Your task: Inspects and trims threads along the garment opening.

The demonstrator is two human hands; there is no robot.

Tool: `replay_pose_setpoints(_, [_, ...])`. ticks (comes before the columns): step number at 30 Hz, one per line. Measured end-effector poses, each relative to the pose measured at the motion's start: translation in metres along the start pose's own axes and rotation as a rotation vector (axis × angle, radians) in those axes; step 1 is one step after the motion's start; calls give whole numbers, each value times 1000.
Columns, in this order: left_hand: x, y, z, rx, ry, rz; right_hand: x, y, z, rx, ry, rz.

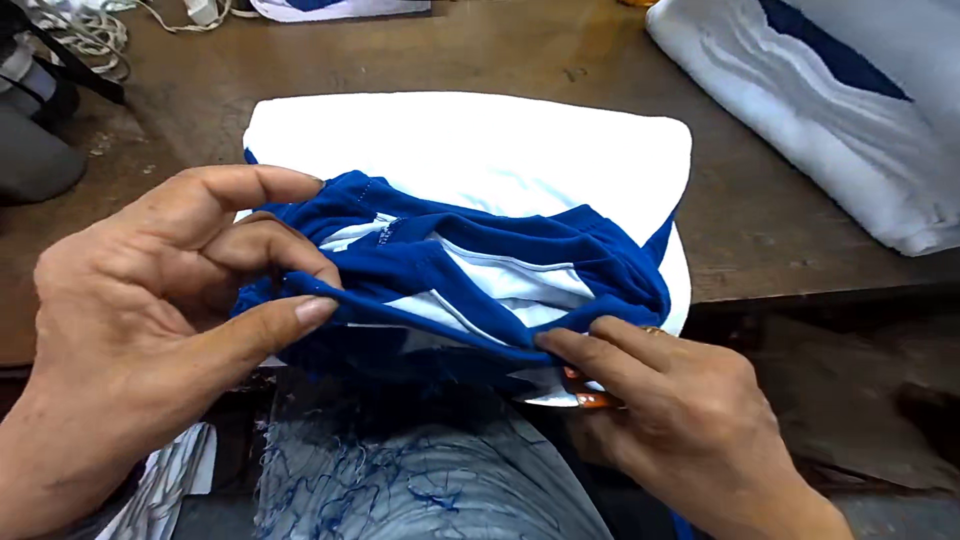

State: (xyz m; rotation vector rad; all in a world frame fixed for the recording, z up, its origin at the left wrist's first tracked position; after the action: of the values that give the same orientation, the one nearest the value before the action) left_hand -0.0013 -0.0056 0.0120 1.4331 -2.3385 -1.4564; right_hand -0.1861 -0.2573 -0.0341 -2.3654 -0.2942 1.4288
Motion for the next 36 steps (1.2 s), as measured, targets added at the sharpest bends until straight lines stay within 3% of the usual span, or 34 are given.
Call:
replay_pose_setpoints(4, [-2, -3, 3, -18, 20, 49, -9, 12, -2, 80, 23, -148])
replay_pose_setpoints(8, [-4, -12, -17, 56, 80, -126, -19, 16, -24, 235, 172, -228])
replay_pose_setpoints(12, [6, -51, -41, 154, -17, -352, 20, 31, -56, 258, 311, -7])
replay_pose_setpoints(16, [7, -89, -46, 74, -28, -308, 36, 55, -91, 248, 254, -35])
replay_pose_setpoints(21, [18, -87, -37, 242, 81, -291, 33, 79, -116, 123, 108, -282])
replay_pose_setpoints(26, [25, -53, -30, 283, -28, -676, 18, 84, -118, -59, 23, -233])
replay_pose_setpoints(29, [27, -61, -24, 197, -63, -680, 24, 93, -119, 50, -81, -246])
replay_pose_setpoints(31, [25, -53, -29, 200, -96, -719, 8, 80, -125, 140, -99, -120])
replay_pose_setpoints(33, [25, -36, -34, 242, -128, -794, -13, 50, -121, 89, -33, -69])
replay_pose_setpoints(36, [35, -17, -35, 264, -119, -854, 5, 16, -107, -115, -25, -352])
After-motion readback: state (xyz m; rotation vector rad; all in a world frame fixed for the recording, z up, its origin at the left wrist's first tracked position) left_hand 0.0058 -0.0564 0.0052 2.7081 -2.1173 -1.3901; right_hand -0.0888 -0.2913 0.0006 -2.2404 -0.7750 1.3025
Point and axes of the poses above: each hand's wrist, its own z-axis away from the middle knuckle, its own x-axis out of the palm, y = z × x, the point moved 4 cm from there along -z, towards the middle knuckle, and after that the axes turned 15 degrees about x, right-handed, at the moved point
